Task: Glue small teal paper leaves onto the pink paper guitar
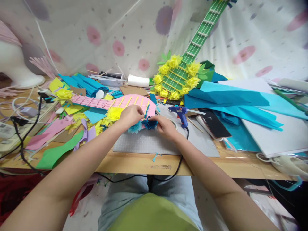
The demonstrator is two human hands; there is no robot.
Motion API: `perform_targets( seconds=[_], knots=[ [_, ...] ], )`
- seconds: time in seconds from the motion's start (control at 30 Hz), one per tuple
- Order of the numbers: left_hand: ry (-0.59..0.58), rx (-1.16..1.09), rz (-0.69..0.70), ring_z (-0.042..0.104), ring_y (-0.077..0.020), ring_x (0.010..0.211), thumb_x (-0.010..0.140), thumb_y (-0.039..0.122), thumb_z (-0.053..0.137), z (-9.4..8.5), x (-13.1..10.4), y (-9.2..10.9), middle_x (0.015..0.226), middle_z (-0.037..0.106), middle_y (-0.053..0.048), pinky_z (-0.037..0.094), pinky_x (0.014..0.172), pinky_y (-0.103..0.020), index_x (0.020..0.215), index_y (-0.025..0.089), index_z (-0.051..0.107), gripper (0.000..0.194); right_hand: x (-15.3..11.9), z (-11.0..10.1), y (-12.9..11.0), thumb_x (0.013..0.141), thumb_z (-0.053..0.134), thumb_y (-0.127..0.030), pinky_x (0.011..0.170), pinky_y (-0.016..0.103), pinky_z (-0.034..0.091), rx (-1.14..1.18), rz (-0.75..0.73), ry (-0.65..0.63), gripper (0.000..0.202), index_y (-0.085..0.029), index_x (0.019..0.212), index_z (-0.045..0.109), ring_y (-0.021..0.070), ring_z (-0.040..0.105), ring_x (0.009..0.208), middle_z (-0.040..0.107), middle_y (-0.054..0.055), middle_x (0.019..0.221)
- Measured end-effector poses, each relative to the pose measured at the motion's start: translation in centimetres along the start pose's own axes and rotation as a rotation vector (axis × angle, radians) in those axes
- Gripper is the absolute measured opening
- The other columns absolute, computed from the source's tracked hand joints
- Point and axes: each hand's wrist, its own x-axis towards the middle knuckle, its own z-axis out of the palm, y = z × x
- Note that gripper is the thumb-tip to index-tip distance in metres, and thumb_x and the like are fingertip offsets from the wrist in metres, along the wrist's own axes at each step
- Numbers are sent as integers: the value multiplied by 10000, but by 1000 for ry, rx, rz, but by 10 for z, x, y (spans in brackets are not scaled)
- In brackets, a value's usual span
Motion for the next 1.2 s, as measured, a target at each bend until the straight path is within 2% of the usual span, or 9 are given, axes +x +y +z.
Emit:
perform_targets(
  seconds=[0.23, 0.47, 1.03, 1.13, 1.2],
  knots=[
    [-21, 108, 0, 661, -184, 800, 711, 254, 630, 4, -1, 6, 866, 745, -22, 410, 617, -267, 830, 218, 723, 155, -1, 1, 0, 654, 356, -13, 922, 394, 501, 20, -22, 14, 534, -172, 1099, 606, 212, 620, 1054, 683, 99, 1105],
    [-13, 180, 66, 662, -203, 813, 735, 264, 615, 10, 2, 2, 854, 738, -29, 440, 660, -279, 819, 232, 729, 145, -1, 3, 0, 643, 363, -11, 917, 397, 500, 21, -12, 17, 548, -194, 1104, 598, 208, 614, 1054, 678, 81, 1102],
    [-95, 80, 38, 668, -191, 788, 695, 270, 646, 13, 9, -2, 805, 738, -24, 448, 640, -260, 791, 216, 734, 141, 0, 2, -2, 656, 360, -17, 927, 400, 495, 41, -25, 11, 512, -165, 1081, 605, 215, 611, 1063, 685, 100, 1099],
    [-107, 50, 53, 671, -197, 781, 731, 328, 619, 13, 11, -5, 787, 734, -31, 465, 662, -267, 756, 208, 721, 160, 1, 2, -2, 659, 366, -20, 938, 410, 490, 52, -22, 7, 509, -157, 1086, 606, 222, 606, 1076, 685, 105, 1106],
    [-114, 16, 67, 674, -201, 769, 784, 416, 568, 13, 14, -7, 763, 730, -41, 479, 685, -273, 718, 204, 706, 262, 1, 2, -1, 663, 373, -21, 947, 414, 485, 53, -13, -5, 512, -164, 1096, 606, 223, 603, 1085, 681, 102, 1118]
  ],
)
